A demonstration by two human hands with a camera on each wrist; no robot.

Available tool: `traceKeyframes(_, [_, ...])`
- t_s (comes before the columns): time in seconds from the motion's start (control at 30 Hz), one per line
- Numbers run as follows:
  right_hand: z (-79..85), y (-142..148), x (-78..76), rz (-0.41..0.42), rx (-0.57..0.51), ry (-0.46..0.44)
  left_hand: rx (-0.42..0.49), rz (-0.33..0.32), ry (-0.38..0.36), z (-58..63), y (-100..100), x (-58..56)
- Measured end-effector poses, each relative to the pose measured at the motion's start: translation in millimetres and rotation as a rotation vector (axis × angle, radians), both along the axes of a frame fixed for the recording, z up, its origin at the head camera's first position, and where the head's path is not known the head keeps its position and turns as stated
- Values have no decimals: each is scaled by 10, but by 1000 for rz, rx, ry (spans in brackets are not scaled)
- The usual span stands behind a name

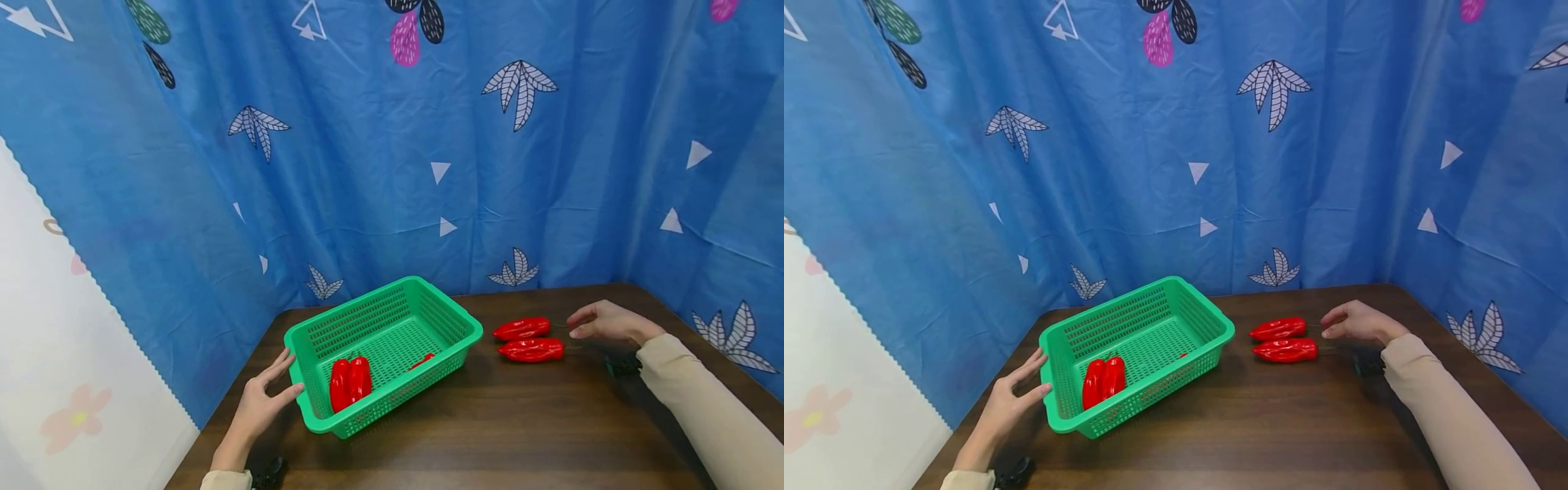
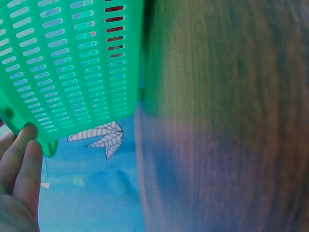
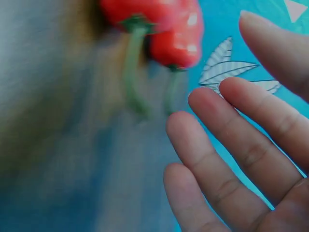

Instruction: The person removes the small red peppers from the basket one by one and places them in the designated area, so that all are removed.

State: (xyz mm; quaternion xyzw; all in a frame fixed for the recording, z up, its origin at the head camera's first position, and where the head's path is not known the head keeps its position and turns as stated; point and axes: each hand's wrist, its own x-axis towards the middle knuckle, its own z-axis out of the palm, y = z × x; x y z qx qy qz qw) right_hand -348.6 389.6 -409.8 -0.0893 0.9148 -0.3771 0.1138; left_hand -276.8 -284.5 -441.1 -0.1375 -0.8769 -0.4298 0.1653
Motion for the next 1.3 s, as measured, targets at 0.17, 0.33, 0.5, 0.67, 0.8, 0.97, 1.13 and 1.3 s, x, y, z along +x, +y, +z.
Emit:
traceKeyframes(0.17, [223,-152,-58,60,44,72,4,-9,-2,-4,-10,-3])
traceKeyframes(0.33, [469,-432,-117,141,37,125,10,-11,1,5,-2,-5])
traceKeyframes(0.5, [711,-754,-200,226,-33,137,20,-13,5,9,0,-9])
traceKeyframes(0.67, [926,-1115,-281,389,-87,91,27,-10,1,14,-4,-6])
traceKeyframes(0.8, [1047,-1407,-328,523,-73,42,22,-7,7,13,-11,-9])
traceKeyframes(0.97, [1144,-1748,-411,653,-44,-14,15,-4,7,18,-16,0])
traceKeyframes(1.13, [1202,-2036,-511,754,-12,-47,20,-7,4,8,-20,6])
traceKeyframes(1.3, [1225,-2278,-632,830,23,-120,18,-8,4,1,-17,16])
